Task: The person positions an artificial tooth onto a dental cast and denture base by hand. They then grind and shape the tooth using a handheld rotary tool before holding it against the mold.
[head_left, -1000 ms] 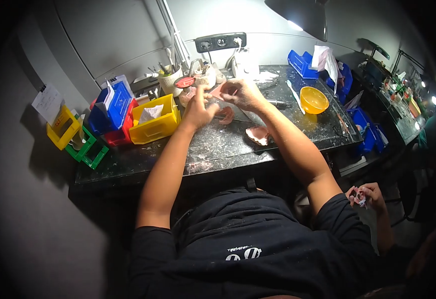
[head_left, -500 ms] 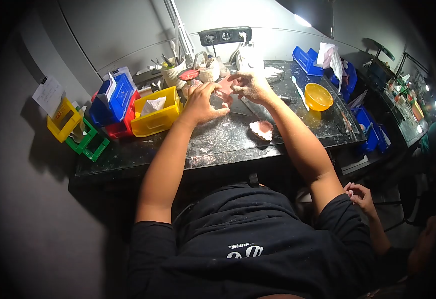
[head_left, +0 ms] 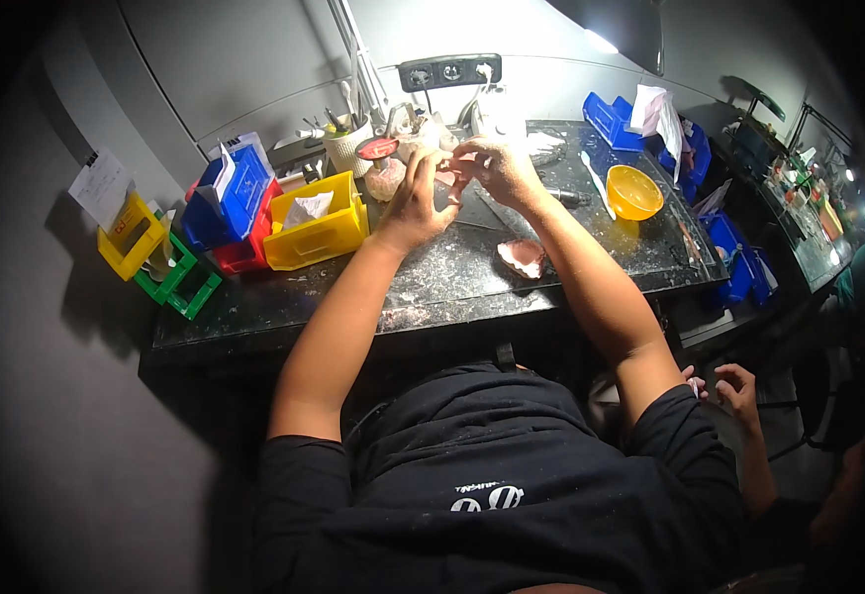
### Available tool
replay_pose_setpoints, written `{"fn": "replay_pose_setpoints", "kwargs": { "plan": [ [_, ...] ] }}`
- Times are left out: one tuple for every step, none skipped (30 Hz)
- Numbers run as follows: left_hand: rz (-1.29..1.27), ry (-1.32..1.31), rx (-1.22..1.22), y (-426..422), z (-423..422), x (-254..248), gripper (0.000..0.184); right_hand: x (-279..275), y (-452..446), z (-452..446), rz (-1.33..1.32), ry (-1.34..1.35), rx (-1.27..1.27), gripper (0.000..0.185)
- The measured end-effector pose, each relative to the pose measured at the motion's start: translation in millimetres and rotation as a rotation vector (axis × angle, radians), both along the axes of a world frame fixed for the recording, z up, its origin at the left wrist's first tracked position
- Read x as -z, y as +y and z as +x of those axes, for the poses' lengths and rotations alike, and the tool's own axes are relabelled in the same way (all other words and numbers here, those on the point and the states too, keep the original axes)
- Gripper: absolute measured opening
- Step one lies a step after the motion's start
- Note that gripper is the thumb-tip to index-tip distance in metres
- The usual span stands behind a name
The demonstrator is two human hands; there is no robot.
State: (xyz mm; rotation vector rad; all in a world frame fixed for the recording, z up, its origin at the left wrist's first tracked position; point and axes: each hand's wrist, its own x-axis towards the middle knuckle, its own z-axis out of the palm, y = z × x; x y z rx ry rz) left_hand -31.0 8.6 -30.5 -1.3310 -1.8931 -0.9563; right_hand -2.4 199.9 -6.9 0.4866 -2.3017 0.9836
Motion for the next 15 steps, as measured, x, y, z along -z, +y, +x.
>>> {"fn": "replay_pose_setpoints", "kwargs": {
  "plan": [
    [0.013, 0.002, 0.005, 0.4, -0.3, 0.2, 0.067, 2.6, 2.4, -2.6, -0.001, 0.002, 0.000, 0.016],
    [0.025, 0.004, 0.011, 0.7, -0.8, 0.1, 0.067, 5.2, 4.5, -5.4, -0.012, 0.022, -0.044, 0.015],
    [0.023, 0.006, 0.012, 0.7, -1.4, 0.0, 0.067, 7.9, 6.0, -8.5, -0.024, 0.044, -0.089, 0.014],
    [0.030, 0.021, 0.019, 0.5, -1.2, -0.5, 0.067, 9.0, 5.9, -10.2, -0.025, 0.045, -0.088, 0.014],
    [0.036, 0.034, 0.028, 0.3, -0.8, -0.4, 0.068, 10.7, 5.7, -11.7, -0.069, 0.013, -0.108, 0.014],
    [0.034, 0.035, 0.028, 0.0, -0.2, -0.3, 0.068, 12.3, 6.0, -12.8, -0.112, -0.021, -0.127, 0.014],
    [0.047, 0.013, 0.039, -0.4, -0.3, 0.1, 0.067, 12.1, 5.8, -12.7, -0.114, -0.020, -0.127, 0.014],
    [0.060, -0.008, 0.049, -0.7, -0.6, 0.2, 0.066, 11.8, 5.6, -12.6, -0.103, -0.042, -0.127, 0.013],
    [0.060, -0.008, 0.049, -1.2, -0.9, 0.5, 0.066, 11.7, 5.5, -12.3, -0.092, -0.065, -0.127, 0.011],
    [0.059, -0.096, 0.071, -2.1, -1.6, 1.5, 0.065, 12.6, 5.5, -12.3, -0.092, -0.065, -0.127, 0.011],
    [0.059, -0.184, 0.092, -3.0, -2.3, 2.6, 0.064, 13.7, 5.3, -12.1, -0.080, -0.055, -0.160, 0.010],
    [0.059, -0.184, 0.092, -4.0, -3.4, 3.4, 0.064, 14.6, 5.3, -12.0, -0.067, -0.046, -0.193, 0.009],
    [0.053, -0.184, 0.069, -5.0, -4.4, 3.5, 0.064, 15.5, 5.8, -12.5, -0.066, -0.046, -0.193, 0.009],
    [0.046, -0.185, 0.045, -5.8, -5.1, 3.9, 0.063, 16.4, 6.2, -13.0, -0.088, -0.088, -0.254, 0.009],
    [0.047, -0.185, 0.044, -6.4, -5.5, 4.6, 0.063, 17.3, 6.7, -13.4, -0.111, -0.130, -0.316, 0.009]
  ]
}}
